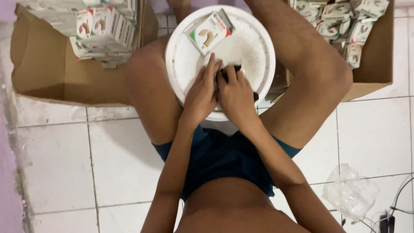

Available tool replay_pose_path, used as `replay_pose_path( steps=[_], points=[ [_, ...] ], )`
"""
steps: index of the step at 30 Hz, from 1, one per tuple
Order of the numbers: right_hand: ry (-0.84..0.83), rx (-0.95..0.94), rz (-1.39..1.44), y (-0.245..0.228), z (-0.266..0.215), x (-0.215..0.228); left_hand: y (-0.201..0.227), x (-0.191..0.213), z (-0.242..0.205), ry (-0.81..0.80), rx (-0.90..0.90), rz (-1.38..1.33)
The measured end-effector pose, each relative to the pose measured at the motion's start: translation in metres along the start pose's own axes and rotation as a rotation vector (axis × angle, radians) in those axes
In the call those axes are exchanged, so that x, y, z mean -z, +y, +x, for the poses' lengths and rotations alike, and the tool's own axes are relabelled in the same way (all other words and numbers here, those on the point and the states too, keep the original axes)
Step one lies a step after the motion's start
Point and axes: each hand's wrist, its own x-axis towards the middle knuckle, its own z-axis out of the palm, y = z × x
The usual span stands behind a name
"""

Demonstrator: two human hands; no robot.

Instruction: Cleaning small hardware boxes with a cloth and emptying their contents into a white bucket while sitting on the floor.

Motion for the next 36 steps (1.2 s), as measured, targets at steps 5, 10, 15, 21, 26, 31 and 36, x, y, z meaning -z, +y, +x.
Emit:
replay_pose_path(
  steps=[5, 10, 15, 21, 26, 31, 36],
  points=[
    [-0.111, 0.007, 0.103, 0.009, -0.008, 0.017, 0.006, 0.002, 0.0, -0.059, 0.044, 0.021],
    [-0.076, 0.025, 0.1, 0.006, -0.003, 0.013, 0.008, 0.004, 0.005, -0.106, 0.075, 0.072],
    [-0.14, 0.037, 0.161, 0.004, -0.008, 0.013, 0.01, 0.006, 0.004, -0.132, 0.083, 0.066],
    [-0.1, 0.058, 0.074, -0.001, -0.018, 0.012, 0.01, 0.011, 0.005, -0.136, 0.088, 0.114],
    [-0.073, 0.074, 0.014, 0.004, -0.006, 0.011, 0.005, 0.005, 0.005, -0.178, 0.117, 0.074],
    [-0.043, 0.093, -0.033, -0.001, -0.01, 0.014, 0.002, 0.007, 0.002, -0.162, 0.113, 0.039],
    [-0.032, 0.122, -0.087, -0.001, -0.015, 0.029, -0.004, 0.004, -0.002, -0.099, -0.014, 0.09]
  ],
)
